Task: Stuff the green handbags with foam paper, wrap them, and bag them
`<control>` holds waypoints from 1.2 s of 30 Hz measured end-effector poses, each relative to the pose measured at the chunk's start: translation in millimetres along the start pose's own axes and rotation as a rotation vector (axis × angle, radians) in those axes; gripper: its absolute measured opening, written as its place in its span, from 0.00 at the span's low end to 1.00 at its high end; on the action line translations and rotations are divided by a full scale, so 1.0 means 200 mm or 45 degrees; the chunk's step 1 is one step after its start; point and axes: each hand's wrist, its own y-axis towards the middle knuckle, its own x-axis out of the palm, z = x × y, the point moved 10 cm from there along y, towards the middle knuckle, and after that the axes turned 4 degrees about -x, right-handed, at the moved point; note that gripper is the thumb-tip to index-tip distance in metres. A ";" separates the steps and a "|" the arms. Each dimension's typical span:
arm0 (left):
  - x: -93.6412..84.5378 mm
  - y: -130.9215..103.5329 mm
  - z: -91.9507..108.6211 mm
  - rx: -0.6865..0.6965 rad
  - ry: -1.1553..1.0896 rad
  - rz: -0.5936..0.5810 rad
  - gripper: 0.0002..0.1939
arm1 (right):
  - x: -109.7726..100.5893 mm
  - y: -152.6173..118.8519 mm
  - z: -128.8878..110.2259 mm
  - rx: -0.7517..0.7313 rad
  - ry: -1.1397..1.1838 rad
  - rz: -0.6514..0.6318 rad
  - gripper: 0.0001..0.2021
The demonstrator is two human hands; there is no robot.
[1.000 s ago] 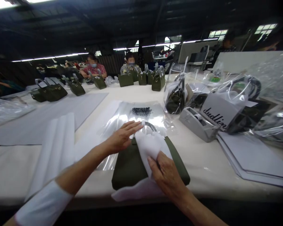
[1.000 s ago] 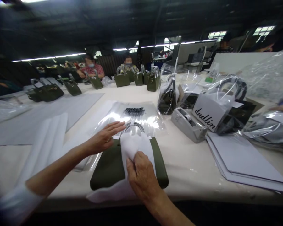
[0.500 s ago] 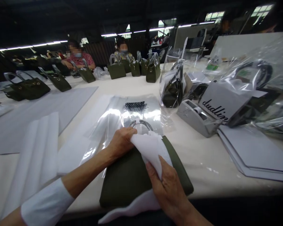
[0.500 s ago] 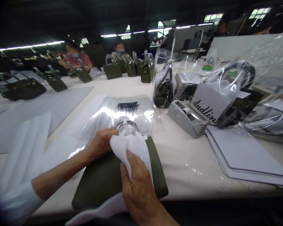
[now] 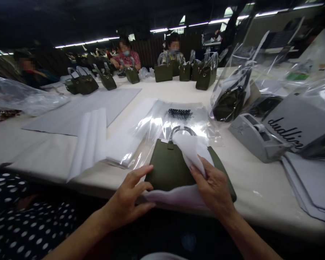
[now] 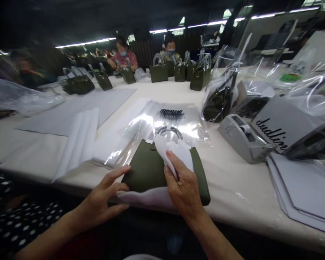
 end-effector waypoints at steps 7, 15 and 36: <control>0.06 -0.02 0.13 0.362 0.119 0.203 0.04 | 0.04 0.23 -0.12 -0.029 -0.296 -0.198 0.25; 0.10 0.16 0.07 0.009 -0.063 0.274 0.05 | 0.25 0.17 -0.28 -0.487 -0.097 -0.459 0.22; 0.20 0.11 -0.14 -0.520 -0.542 0.429 0.07 | 0.34 -0.27 -0.34 -1.085 -0.585 -0.354 0.21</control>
